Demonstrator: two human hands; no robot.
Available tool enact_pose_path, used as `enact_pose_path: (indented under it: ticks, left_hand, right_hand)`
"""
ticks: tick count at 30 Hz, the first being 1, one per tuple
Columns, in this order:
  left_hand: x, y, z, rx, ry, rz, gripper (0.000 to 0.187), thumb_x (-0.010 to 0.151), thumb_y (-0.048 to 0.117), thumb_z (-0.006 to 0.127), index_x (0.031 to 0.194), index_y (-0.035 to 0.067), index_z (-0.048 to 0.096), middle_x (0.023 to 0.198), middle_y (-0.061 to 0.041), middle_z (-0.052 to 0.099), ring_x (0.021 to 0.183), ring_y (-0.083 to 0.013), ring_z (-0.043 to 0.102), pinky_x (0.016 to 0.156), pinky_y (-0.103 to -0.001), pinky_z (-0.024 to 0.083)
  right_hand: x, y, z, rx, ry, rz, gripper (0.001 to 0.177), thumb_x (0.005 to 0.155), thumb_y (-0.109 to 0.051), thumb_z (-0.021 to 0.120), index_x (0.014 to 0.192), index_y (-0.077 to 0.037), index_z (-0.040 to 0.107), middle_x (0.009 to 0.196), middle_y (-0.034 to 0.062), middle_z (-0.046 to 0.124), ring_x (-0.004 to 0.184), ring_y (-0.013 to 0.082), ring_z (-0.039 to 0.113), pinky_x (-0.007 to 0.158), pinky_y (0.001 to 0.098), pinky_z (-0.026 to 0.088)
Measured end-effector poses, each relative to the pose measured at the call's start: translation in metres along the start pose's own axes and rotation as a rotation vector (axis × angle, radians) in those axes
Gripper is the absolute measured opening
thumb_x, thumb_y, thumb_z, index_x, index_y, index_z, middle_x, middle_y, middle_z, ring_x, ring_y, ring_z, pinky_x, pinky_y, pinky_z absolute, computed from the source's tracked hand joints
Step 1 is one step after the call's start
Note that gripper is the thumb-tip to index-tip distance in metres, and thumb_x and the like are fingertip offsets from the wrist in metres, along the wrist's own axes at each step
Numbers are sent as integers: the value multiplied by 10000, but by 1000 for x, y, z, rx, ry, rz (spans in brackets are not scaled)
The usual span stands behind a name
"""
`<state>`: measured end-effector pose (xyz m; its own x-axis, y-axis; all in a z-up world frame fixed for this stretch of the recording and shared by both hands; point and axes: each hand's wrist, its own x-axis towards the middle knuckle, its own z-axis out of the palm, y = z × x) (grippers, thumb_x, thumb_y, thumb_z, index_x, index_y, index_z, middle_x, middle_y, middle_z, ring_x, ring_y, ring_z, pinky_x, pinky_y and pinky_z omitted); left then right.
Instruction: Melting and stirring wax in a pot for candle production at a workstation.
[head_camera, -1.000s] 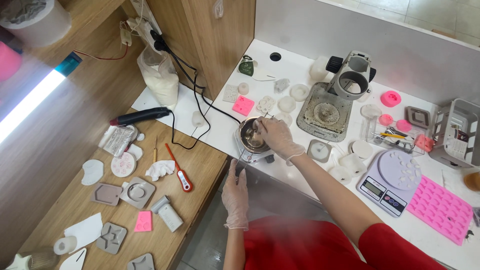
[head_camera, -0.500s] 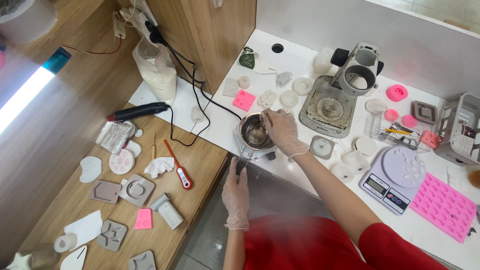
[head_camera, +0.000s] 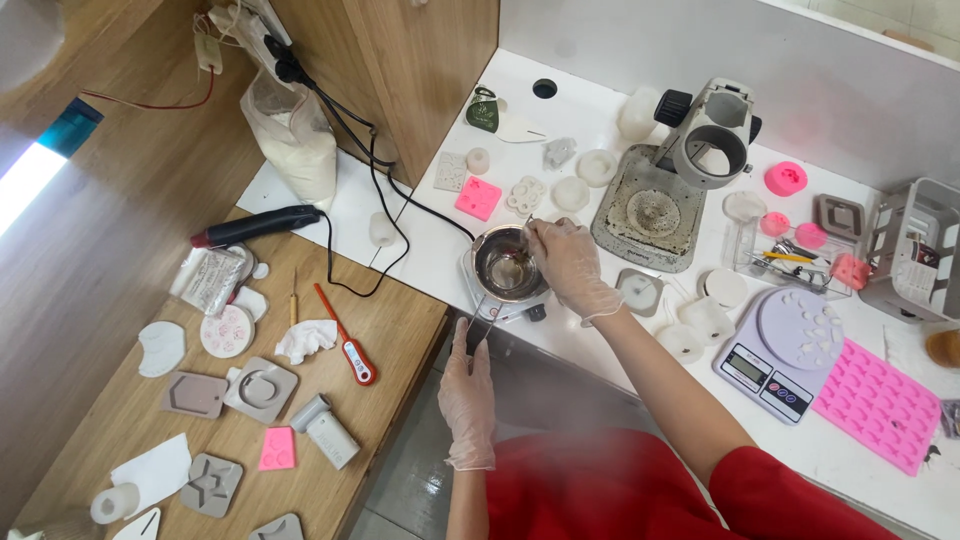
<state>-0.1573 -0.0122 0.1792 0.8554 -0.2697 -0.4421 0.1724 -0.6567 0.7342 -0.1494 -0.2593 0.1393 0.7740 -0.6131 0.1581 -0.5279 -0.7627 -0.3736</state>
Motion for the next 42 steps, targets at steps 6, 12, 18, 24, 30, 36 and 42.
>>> enact_pose_path:
  ticks: [6,12,18,24,30,36,42]
  left_hand:
    - [-9,20,-26,20,-170,-36,566,1043,336,500,1554,507,326,1493,96,550,1393,-140,476,1224,-409,278]
    - [13,-12,2,67,37,125,582,979,333,599,1528,417,425,1254,-41,720,1116,-243,670,982,-388,519]
    - [8,1,-12,70,-121,24,545,1027,154,549,1492,424,460,1303,92,695,1355,-153,534,1310,-573,157]
    - [11,-10,4,-46,23,63,486,980,244,599,1443,382,550,1201,15,752,1136,-208,652,1064,-492,363]
    - [-11,37,-30,-127,-195,-111,519,988,80,604,1472,248,520,1368,69,655,1386,-173,491,1273,-708,163]
    - [-1,22,-10,-88,51,-4,455,944,193,659,1386,286,604,1151,12,765,1059,-204,645,965,-567,393]
    - [-15,49,-32,-285,-91,-194,454,914,-31,681,1331,148,651,1296,25,711,1356,-233,537,1211,-787,204]
  right_hand:
    - [-17,-17,-16,217,-145,26,420,1078,-489,412,1209,-221,708,1055,225,717,1035,530,672,920,603,557]
    - [-22,0,-19,284,-62,29,422,1073,-486,451,1181,-197,738,963,213,713,992,522,680,885,594,546]
    - [-35,4,-33,290,200,-74,276,1076,-326,548,1045,-145,754,811,162,727,935,440,693,855,534,541]
    - [-44,19,-26,325,175,-61,288,1090,-329,506,977,-165,714,810,113,739,927,427,683,842,533,530]
    - [-42,20,-23,357,185,-76,284,1097,-340,506,995,-199,732,843,14,766,967,335,682,882,471,521]
    - [-46,18,-30,334,215,-123,269,1103,-293,520,953,-187,716,814,6,753,945,312,691,893,439,517]
    - [-61,-8,-52,380,199,-188,320,1125,-297,474,955,-144,697,809,58,743,950,337,679,919,452,501]
